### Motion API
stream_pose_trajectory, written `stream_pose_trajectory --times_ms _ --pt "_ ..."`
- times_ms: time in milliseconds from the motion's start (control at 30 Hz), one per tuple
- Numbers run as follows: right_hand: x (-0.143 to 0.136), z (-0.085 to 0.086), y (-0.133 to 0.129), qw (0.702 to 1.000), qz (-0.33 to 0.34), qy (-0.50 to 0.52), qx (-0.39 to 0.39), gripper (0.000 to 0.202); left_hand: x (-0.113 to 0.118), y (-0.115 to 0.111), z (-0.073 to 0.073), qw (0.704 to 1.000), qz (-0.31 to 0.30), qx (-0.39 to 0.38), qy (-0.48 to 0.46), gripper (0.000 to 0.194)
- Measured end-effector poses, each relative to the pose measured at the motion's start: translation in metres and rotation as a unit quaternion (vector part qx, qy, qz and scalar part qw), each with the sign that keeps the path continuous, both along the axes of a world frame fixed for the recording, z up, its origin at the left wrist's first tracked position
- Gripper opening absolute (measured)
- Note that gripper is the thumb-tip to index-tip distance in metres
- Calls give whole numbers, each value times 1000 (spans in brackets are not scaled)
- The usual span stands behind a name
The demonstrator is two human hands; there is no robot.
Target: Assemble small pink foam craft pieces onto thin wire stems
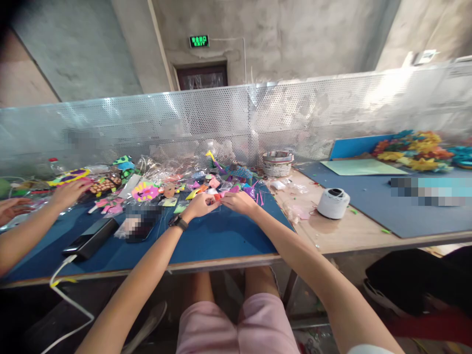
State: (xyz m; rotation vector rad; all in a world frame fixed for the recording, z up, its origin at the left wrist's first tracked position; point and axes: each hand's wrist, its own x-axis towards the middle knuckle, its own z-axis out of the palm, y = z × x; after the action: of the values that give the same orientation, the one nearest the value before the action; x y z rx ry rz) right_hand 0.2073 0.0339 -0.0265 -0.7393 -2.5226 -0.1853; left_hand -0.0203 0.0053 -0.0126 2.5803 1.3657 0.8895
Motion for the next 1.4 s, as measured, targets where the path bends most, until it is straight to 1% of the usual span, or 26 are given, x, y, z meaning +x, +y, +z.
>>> stream_pose_trajectory --times_ms 67,167,367,567,700,800,933,1033,1133,1233,1300,1400 --pt "0 -1 -1 1000 -19 -18 16 32 0 0 1 1000 -2 -2 1 35" --pt "-1 -2 -2 999 -38 -19 24 32 0 -1 3 1000 2 1 5 35" --pt "-5 -5 -3 998 -51 0 24 32 3 -4 4 999 16 19 26 36" --pt "-9 -4 -5 994 -34 101 -28 29 5 -5 5 996 36 58 58 33" --pt "-11 -3 -5 986 -33 148 -68 27 8 -6 6 993 54 69 77 31" --pt "-11 -1 -5 983 -33 161 -80 27 10 -5 7 991 61 83 87 31" --pt "-8 1 -5 987 -31 138 -70 28 8 -4 7 990 67 90 87 36" --pt "-5 2 -4 989 -22 120 -87 25 5 -3 6 991 67 80 86 36" --pt "-1 0 -1 982 5 126 -141 24 4 -3 3 995 45 57 75 31" --pt "3 -2 3 968 48 132 -209 26 3 -3 -1 998 16 17 59 30" --pt "5 -4 6 959 65 132 -244 27 1 -1 -3 999 -4 -19 49 31" --pt "8 -7 10 955 66 121 -261 23 -1 3 -7 997 -31 -59 37 34"
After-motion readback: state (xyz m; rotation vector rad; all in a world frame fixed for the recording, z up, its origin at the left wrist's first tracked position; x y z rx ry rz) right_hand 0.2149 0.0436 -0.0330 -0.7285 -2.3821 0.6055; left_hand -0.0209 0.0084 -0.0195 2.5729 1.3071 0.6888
